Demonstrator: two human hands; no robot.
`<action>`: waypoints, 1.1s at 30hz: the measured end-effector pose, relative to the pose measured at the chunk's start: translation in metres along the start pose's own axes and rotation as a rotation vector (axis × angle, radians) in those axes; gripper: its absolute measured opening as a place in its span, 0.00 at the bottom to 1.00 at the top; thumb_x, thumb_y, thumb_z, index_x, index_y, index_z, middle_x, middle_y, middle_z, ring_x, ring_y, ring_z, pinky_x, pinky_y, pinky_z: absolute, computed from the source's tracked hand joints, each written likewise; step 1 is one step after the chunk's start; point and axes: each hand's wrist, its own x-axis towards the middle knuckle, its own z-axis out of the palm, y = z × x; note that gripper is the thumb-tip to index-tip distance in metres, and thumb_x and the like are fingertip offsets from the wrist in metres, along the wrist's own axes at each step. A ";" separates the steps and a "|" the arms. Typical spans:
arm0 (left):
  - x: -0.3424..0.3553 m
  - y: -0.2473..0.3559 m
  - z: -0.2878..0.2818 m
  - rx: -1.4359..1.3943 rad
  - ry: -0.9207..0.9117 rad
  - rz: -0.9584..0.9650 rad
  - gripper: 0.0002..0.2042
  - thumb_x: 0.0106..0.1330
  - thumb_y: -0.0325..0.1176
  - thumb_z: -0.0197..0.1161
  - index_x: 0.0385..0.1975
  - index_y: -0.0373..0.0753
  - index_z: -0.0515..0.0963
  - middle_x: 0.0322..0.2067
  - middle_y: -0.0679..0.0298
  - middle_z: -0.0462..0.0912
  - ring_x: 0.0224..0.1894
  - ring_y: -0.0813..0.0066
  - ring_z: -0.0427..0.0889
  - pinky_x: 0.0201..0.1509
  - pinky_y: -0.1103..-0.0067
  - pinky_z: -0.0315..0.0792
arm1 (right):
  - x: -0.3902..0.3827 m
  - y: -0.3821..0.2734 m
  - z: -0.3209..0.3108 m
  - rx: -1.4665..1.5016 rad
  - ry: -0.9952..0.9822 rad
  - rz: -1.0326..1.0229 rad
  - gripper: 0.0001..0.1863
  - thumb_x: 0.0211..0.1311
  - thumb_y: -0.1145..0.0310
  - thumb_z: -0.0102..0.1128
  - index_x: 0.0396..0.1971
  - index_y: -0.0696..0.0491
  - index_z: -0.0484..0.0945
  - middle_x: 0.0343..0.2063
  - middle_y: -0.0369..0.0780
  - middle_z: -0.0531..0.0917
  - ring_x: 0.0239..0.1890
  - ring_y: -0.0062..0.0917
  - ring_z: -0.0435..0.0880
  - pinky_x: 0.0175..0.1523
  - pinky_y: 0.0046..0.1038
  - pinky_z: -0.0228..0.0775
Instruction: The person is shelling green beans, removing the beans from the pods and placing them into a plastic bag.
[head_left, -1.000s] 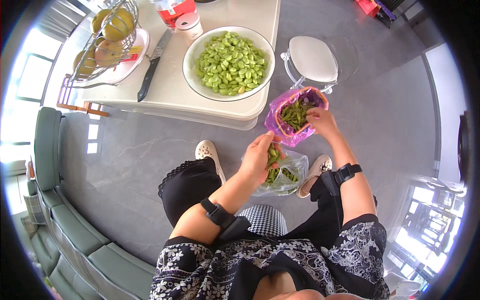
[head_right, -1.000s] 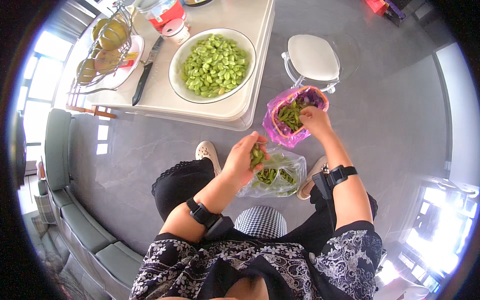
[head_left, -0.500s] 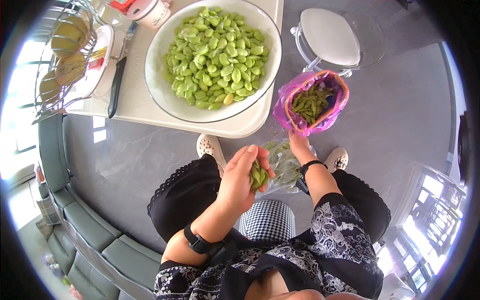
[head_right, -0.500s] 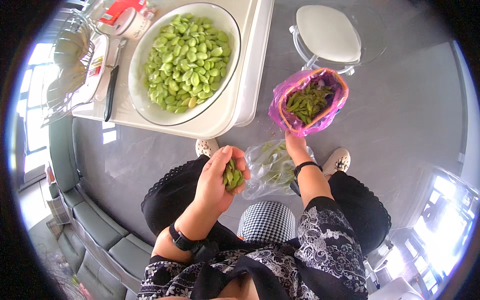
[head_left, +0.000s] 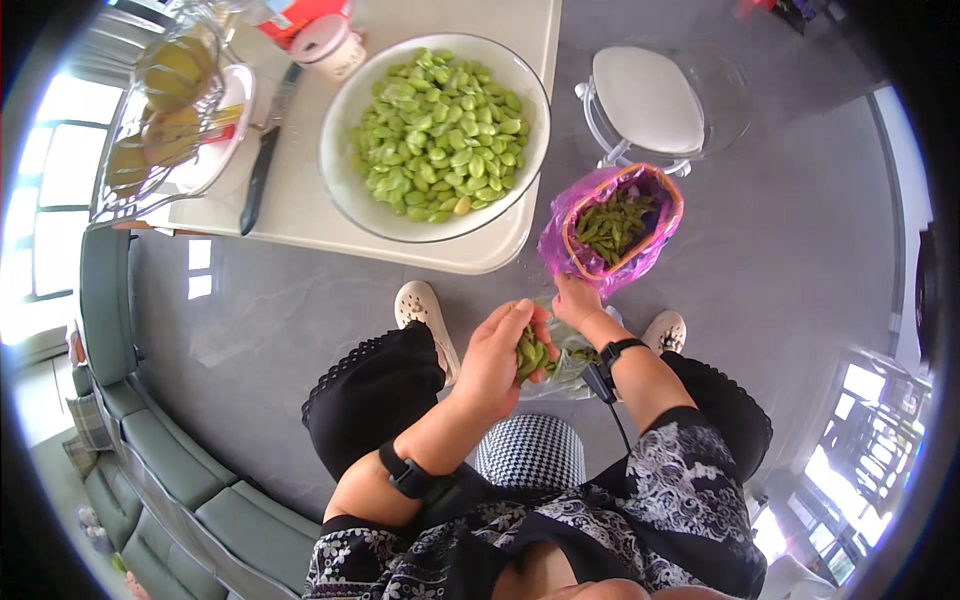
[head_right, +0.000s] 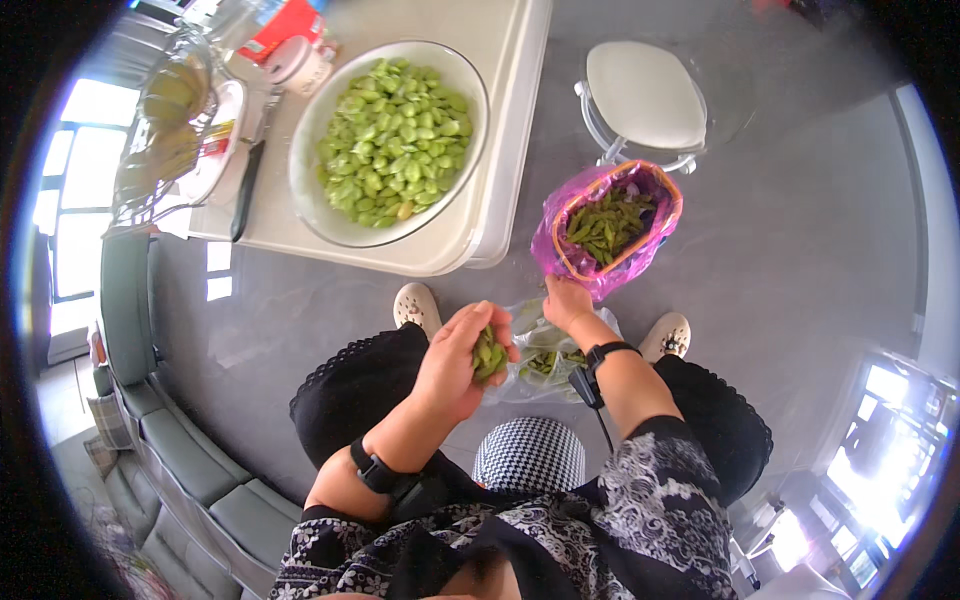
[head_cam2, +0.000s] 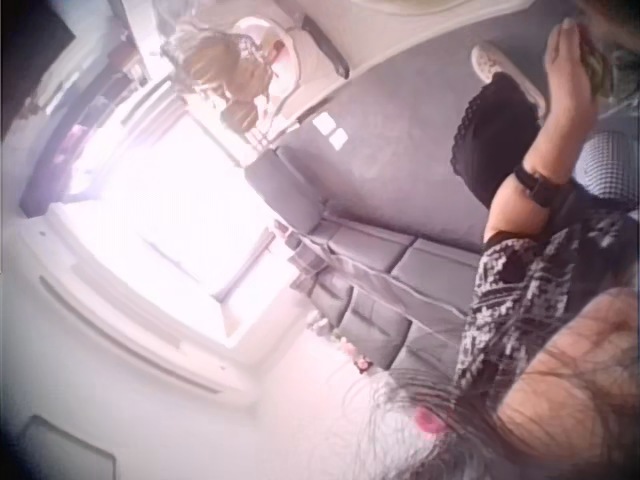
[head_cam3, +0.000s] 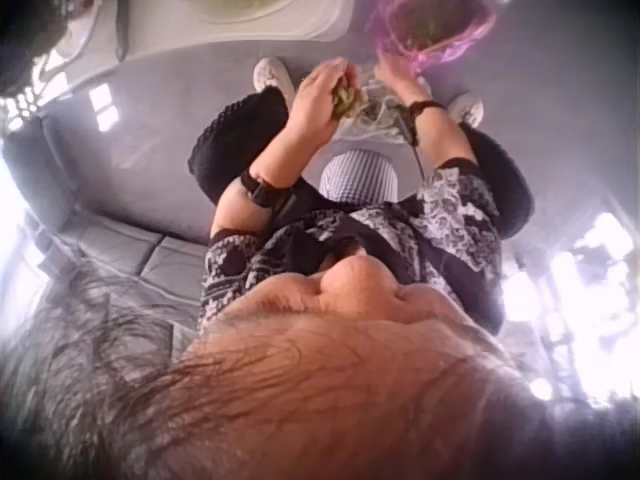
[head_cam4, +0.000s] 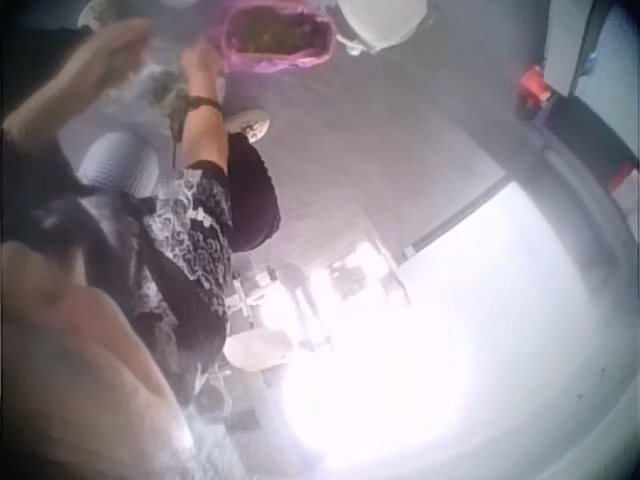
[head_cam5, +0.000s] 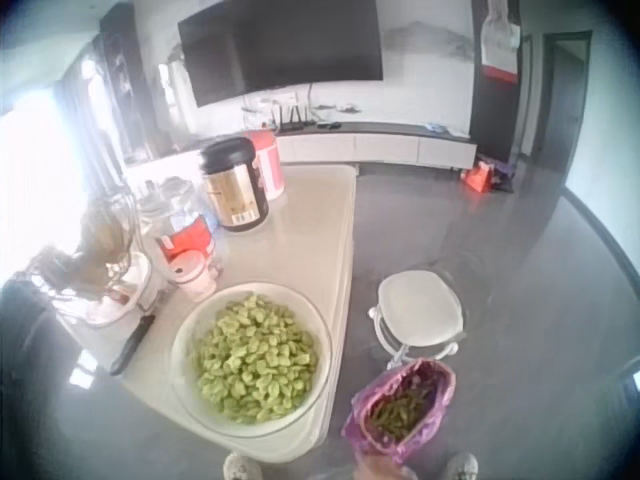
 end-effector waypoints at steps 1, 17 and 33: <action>0.000 -0.002 0.003 0.000 -0.018 0.016 0.11 0.65 0.39 0.46 0.31 0.38 0.70 0.23 0.66 0.71 0.23 0.73 0.74 0.17 0.82 0.62 | 0.001 -0.005 -0.019 -0.013 0.020 -0.006 0.07 0.44 0.73 0.50 0.25 0.58 0.71 0.28 0.47 0.78 0.31 0.40 0.77 0.36 0.37 0.69; -0.015 0.011 0.008 -0.061 -0.169 0.030 0.13 0.64 0.44 0.45 0.30 0.41 0.70 0.20 0.68 0.71 0.24 0.74 0.74 0.21 0.82 0.61 | 0.007 -0.209 -0.299 0.532 0.556 -0.508 0.08 0.49 0.80 0.52 0.31 0.56 0.77 0.37 0.44 0.78 0.31 0.21 0.77 0.31 0.18 0.68; -0.001 -0.001 0.026 -0.042 -0.248 -0.059 0.13 0.65 0.43 0.42 0.31 0.42 0.70 0.23 0.68 0.72 0.22 0.82 0.69 0.17 0.85 0.59 | -0.079 -0.142 -0.245 0.587 0.242 -0.297 0.04 0.49 0.74 0.56 0.26 0.59 0.75 0.18 0.36 0.72 0.20 0.18 0.70 0.26 0.19 0.62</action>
